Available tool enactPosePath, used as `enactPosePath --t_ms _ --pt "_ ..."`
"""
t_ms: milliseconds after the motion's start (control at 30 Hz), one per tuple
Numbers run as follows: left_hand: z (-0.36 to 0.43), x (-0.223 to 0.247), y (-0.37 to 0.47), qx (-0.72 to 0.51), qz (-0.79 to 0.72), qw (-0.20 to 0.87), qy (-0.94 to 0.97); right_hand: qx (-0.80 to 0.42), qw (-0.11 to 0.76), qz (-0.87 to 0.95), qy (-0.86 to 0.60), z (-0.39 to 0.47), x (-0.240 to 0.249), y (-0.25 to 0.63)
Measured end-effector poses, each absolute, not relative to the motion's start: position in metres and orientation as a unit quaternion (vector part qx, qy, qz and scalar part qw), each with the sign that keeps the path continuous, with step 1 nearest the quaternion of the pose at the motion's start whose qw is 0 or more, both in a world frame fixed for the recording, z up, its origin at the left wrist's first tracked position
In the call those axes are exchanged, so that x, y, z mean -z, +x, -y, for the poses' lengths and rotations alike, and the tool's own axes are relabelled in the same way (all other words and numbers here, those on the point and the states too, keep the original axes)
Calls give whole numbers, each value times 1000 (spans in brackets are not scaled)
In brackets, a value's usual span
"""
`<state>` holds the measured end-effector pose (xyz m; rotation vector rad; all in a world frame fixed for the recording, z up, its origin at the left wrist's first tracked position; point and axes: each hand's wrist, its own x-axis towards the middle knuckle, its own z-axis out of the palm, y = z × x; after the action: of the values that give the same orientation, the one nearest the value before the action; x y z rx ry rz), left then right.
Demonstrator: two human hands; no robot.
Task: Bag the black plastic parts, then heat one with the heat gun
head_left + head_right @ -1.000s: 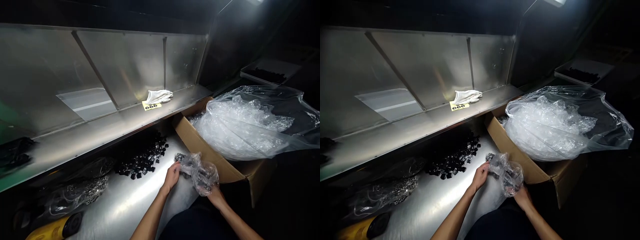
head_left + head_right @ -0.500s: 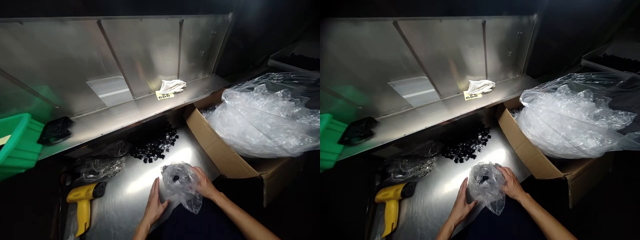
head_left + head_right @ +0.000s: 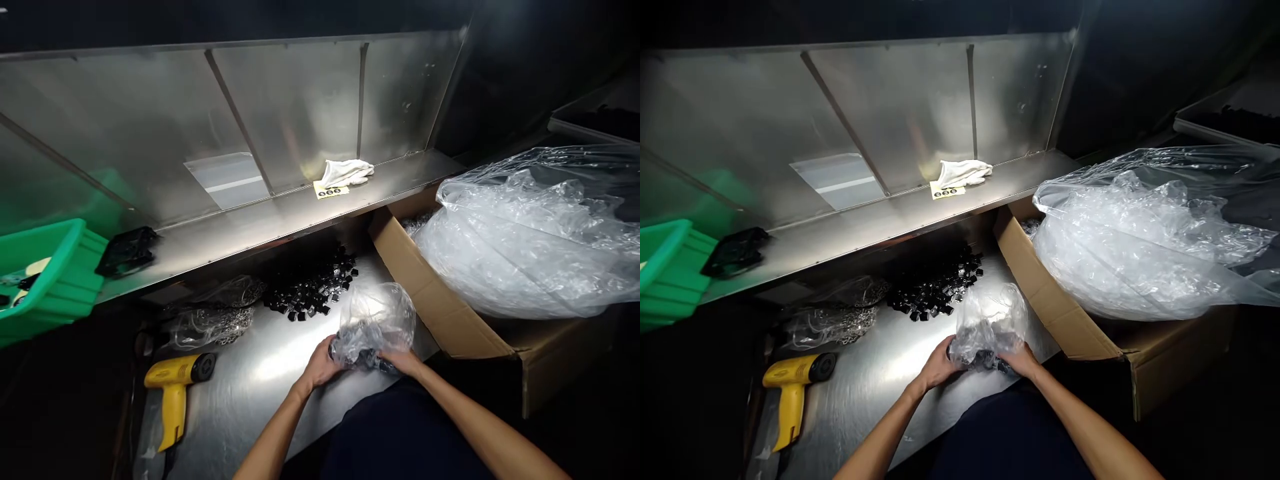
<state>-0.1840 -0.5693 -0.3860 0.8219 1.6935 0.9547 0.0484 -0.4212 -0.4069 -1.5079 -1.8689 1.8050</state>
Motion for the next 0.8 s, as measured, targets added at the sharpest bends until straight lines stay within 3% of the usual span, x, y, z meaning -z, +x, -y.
enactPosePath --t_ms 233,467,667,800 --pt "616 384 -156 -536 -656 531 41 -787 -61 469 -396 406 399 46" --pt "648 381 -130 -607 -551 554 -144 -843 -214 305 -389 414 415 27" --pt "659 374 -138 -652 -486 533 -234 -866 -231 237 -374 436 416 17" --pt "675 374 -154 -672 -449 545 -225 -868 -195 258 -376 462 412 -4"
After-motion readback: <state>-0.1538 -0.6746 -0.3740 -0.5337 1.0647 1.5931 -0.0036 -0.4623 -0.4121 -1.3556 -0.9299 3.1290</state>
